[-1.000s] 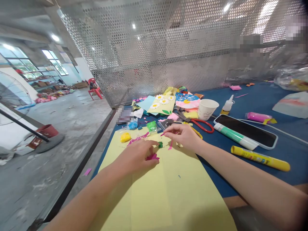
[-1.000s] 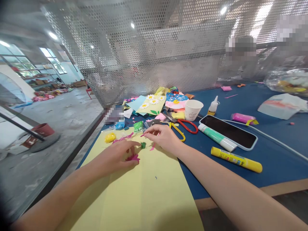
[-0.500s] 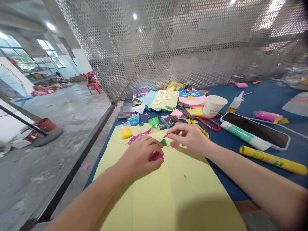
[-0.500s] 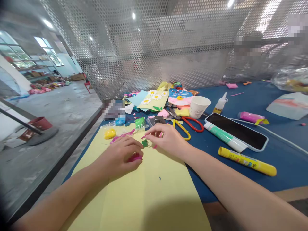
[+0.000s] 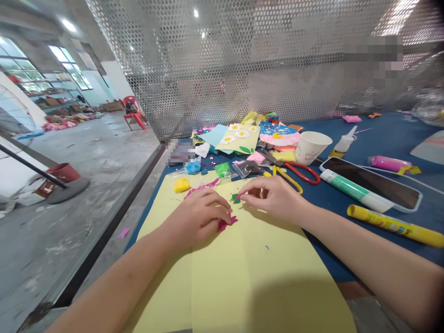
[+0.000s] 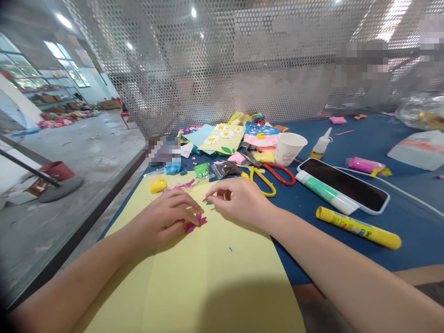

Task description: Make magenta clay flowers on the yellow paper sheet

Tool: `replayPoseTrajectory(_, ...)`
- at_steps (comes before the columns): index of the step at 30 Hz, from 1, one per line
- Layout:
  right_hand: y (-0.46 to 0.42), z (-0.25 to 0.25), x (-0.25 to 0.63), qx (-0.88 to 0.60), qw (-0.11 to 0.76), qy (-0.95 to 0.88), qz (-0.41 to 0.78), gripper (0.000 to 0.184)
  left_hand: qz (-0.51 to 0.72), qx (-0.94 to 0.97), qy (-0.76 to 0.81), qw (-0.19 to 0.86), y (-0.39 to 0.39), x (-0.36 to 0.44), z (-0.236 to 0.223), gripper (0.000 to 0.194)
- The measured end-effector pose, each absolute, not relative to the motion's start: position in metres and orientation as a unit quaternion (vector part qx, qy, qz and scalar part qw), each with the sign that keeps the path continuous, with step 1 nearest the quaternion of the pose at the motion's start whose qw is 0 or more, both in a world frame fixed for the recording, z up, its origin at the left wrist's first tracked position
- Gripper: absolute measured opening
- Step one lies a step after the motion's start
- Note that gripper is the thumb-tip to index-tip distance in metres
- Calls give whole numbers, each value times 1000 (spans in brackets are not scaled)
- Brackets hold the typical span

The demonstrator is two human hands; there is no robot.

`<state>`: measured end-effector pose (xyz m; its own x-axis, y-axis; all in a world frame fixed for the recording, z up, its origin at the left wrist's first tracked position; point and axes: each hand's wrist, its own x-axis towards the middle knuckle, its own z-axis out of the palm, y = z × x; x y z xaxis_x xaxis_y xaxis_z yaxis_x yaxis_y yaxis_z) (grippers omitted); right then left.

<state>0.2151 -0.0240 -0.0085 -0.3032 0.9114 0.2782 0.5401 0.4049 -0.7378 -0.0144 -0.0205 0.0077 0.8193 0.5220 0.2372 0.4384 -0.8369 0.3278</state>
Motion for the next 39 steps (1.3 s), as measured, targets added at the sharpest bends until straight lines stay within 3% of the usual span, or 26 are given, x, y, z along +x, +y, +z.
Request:
replayPoseTrajectory(7, -32, -4, 214, -460, 292, -794, 271, 13, 184, 935, 251, 170, -20, -15, 7, 37)
replayPoseTrajectory(11, -37, -3, 210, -441, 258, -816, 270, 12, 184, 934, 257, 166, -18, -17, 6, 29)
replayPoseTrajectory(23, -46, -11, 200, -415, 241, -862, 166, 10, 178, 935, 257, 165, -17, -18, 3, 26)
replayPoseTrajectory(30, -46, -15, 201, -412, 230, -873, 126, 12, 188, 927, 292, 143, -21, -11, 1, 4)
replayPoseTrajectory(39, -44, -10, 202, -410, 212, -876, 144, 9, 191, 919, 330, 96, -26, -6, 0, 10)
